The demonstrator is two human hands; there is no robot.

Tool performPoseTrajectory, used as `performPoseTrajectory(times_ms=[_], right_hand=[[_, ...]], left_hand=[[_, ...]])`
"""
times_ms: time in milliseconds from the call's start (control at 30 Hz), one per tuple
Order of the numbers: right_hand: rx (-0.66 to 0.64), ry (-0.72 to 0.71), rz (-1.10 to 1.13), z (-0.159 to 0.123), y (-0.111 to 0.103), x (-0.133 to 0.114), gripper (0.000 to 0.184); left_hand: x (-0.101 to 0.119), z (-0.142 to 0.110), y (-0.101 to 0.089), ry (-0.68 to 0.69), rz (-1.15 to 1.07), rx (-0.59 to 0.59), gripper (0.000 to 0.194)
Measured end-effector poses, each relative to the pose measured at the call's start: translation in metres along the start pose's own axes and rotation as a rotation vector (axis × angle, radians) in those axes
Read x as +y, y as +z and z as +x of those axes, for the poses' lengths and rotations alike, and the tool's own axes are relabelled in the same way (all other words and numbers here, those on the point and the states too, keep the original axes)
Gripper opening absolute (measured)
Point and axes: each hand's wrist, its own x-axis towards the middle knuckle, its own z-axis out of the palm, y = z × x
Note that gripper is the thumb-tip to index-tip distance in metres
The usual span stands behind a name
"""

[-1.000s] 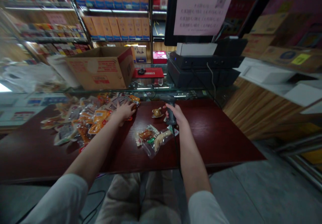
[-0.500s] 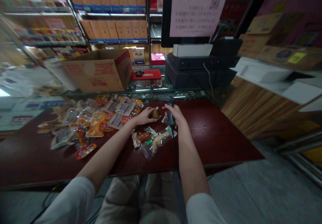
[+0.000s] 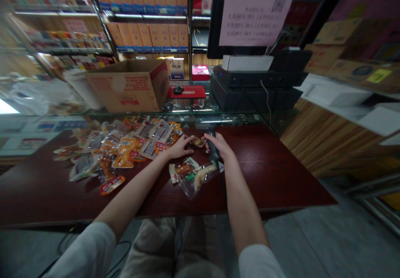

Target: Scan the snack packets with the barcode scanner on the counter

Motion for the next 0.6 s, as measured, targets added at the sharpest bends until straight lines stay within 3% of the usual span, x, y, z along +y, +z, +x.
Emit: performPoseTrajectory(times_ms=[200,367,600], right_hand=[[-0.01,-0.007,-0.006,-0.002,0.005,0.001,0.035],[0.011,0.013,-0.002,-0.002,0.004,0.001,0.034],[0.039,-0.002,0.038,-0.002,0.004,0.001,0.04]], left_hand=[[0.002,-0.004,0.005,0.046,0.184,0.144,0.035],[0.004,-0.01,0.005,0.032,0.238,0.09,0.029],[0.001,-0.016,-0.003,0.078,0.096,0.165,0.027]])
